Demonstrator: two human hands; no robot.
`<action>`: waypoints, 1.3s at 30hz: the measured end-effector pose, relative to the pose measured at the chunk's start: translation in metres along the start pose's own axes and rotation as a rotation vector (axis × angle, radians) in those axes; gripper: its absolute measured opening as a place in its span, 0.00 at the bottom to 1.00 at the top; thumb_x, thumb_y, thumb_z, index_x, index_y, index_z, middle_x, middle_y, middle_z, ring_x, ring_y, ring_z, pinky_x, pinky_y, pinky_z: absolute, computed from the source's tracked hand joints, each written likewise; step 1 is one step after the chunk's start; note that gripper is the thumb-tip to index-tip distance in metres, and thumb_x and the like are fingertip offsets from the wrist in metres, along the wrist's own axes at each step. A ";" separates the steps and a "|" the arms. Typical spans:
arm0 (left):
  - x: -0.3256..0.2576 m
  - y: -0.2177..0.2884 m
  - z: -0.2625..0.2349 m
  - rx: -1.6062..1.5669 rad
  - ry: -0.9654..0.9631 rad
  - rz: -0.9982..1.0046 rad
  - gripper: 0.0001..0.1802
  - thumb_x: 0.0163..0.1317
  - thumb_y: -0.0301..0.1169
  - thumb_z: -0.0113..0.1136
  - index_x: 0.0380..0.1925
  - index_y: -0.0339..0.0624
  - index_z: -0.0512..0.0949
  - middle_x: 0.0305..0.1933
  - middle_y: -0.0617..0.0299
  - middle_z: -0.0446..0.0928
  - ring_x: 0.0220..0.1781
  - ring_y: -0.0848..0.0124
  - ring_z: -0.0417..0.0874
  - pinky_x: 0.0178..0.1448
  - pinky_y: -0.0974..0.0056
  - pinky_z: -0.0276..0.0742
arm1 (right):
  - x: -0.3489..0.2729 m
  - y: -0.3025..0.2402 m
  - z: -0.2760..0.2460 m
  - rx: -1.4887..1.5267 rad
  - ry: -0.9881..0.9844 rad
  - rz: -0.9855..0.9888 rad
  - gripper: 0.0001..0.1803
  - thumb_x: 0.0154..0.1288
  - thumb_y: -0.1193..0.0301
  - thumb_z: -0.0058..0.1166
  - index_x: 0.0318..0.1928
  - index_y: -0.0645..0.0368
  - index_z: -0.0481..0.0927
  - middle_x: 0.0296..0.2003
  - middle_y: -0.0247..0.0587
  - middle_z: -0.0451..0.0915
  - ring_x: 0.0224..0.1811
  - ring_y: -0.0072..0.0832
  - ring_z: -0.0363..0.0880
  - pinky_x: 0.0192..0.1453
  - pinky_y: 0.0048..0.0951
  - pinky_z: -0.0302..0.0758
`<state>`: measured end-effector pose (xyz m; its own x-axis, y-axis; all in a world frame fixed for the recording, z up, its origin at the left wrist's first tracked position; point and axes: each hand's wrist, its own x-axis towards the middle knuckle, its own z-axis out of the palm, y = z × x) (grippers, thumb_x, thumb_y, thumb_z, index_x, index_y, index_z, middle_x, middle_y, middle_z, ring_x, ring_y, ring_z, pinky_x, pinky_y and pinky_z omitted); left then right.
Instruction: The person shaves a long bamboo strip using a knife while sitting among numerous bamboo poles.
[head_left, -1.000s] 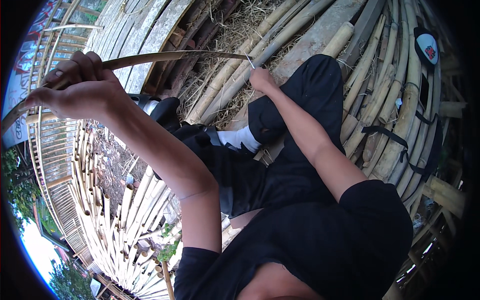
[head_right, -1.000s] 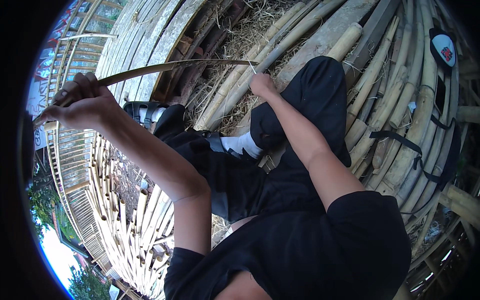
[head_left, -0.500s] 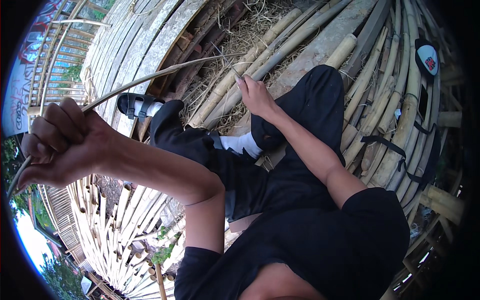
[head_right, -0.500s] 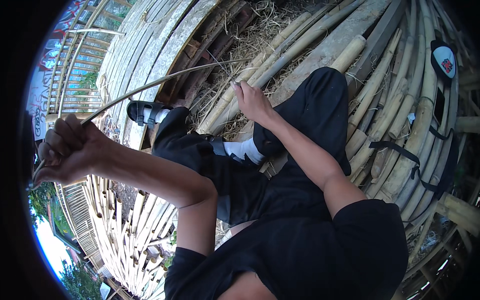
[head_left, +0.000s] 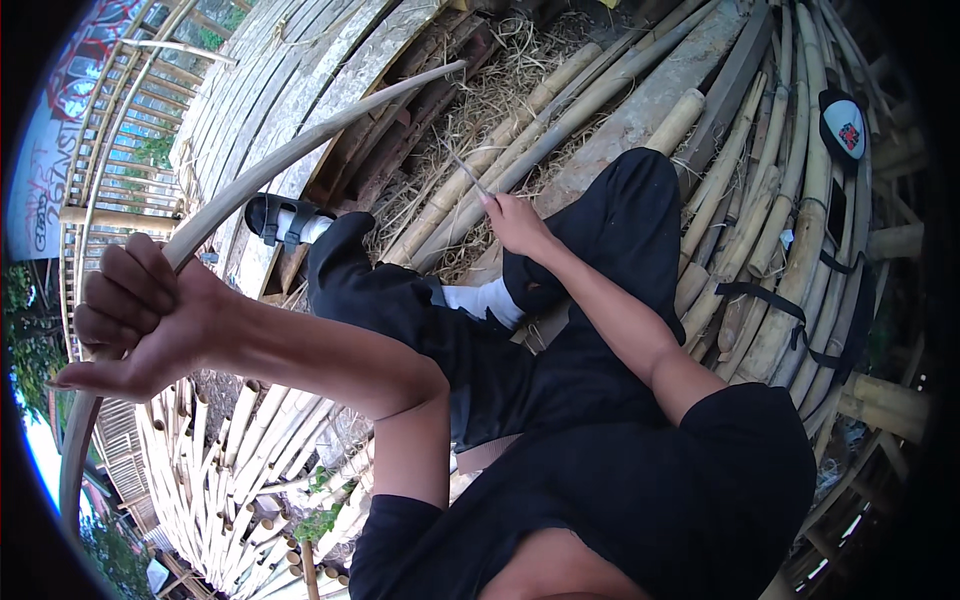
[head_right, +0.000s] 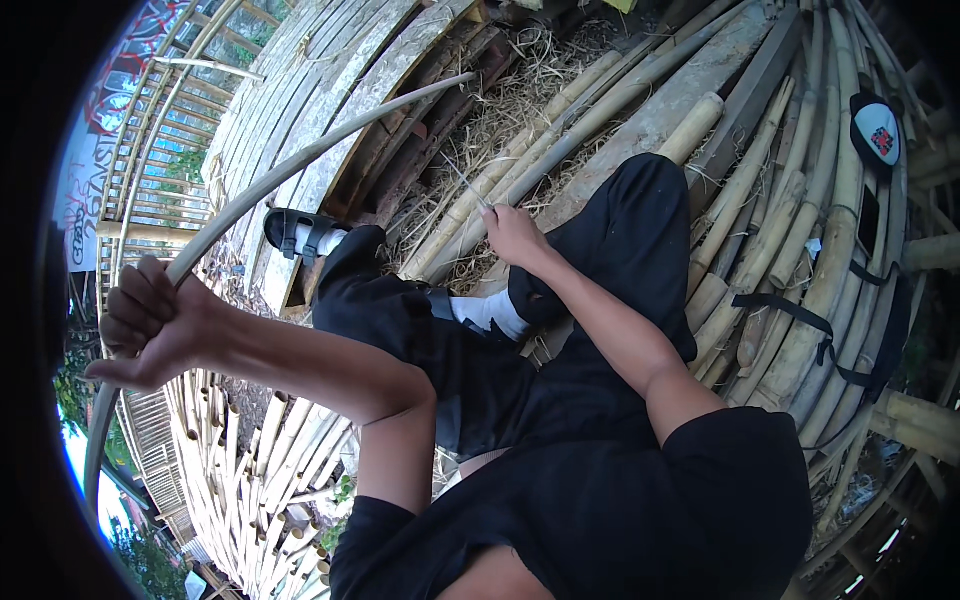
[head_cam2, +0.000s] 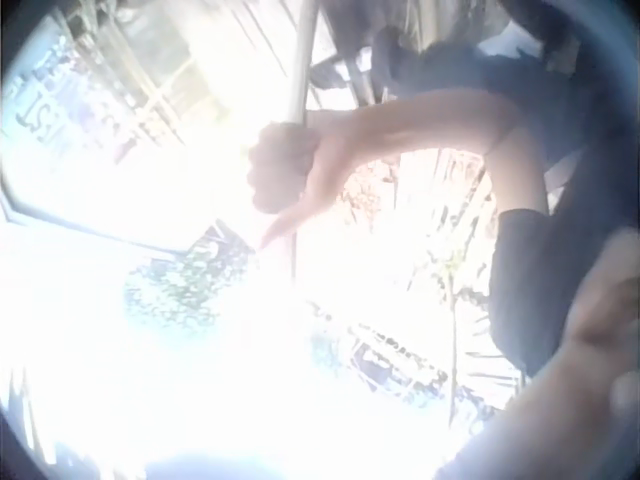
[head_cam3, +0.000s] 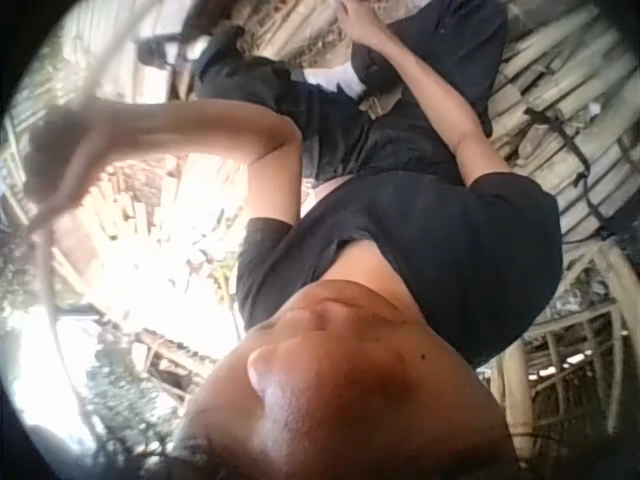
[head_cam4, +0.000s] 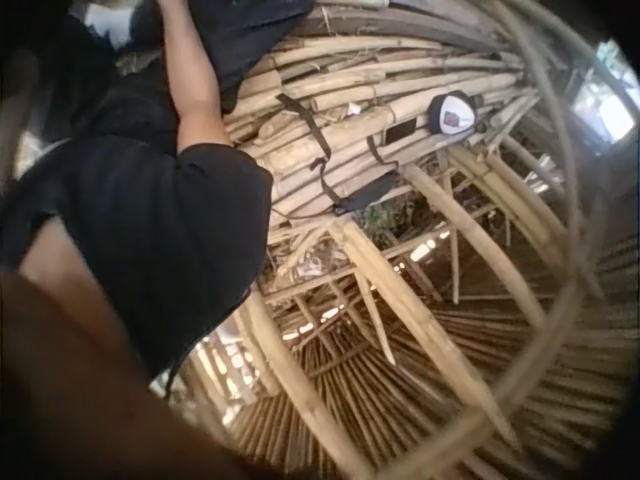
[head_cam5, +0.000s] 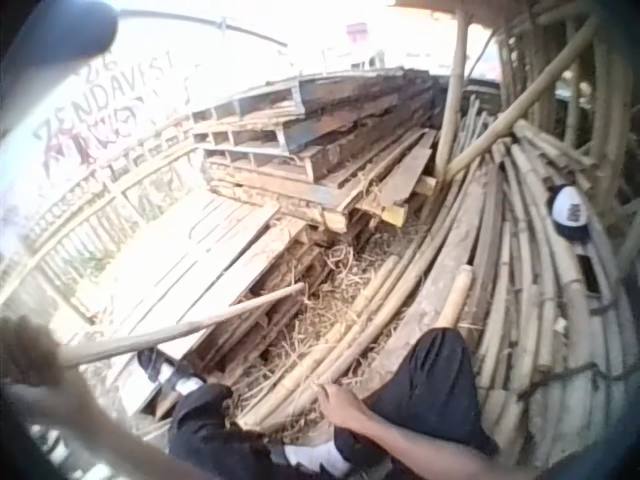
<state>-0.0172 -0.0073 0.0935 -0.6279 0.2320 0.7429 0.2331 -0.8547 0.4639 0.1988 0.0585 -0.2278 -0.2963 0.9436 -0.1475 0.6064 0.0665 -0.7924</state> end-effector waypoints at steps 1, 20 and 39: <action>-0.001 -0.001 0.002 0.003 0.003 0.013 0.33 0.63 0.61 0.38 0.09 0.57 0.44 0.08 0.73 0.41 0.11 0.81 0.42 0.15 0.74 0.39 | -0.004 0.001 0.001 0.040 -0.017 0.048 0.24 0.69 0.57 0.37 0.31 0.67 0.75 0.28 0.64 0.77 0.37 0.58 0.76 0.44 0.52 0.71; -0.028 -0.057 0.020 -0.197 -0.272 -0.381 0.33 0.65 0.62 0.35 0.10 0.51 0.54 0.07 0.72 0.46 0.08 0.81 0.41 0.11 0.73 0.36 | -0.073 0.003 -0.057 0.152 0.005 0.150 0.25 0.69 0.55 0.39 0.30 0.67 0.72 0.24 0.59 0.76 0.34 0.54 0.76 0.37 0.45 0.70; -0.032 -0.065 0.026 -0.340 -0.439 -0.553 0.33 0.63 0.63 0.37 0.13 0.47 0.57 0.10 0.70 0.48 0.11 0.79 0.44 0.15 0.71 0.39 | -0.056 -0.015 -0.060 0.389 0.054 0.221 0.26 0.71 0.53 0.36 0.26 0.63 0.71 0.14 0.39 0.70 0.19 0.28 0.72 0.28 0.33 0.68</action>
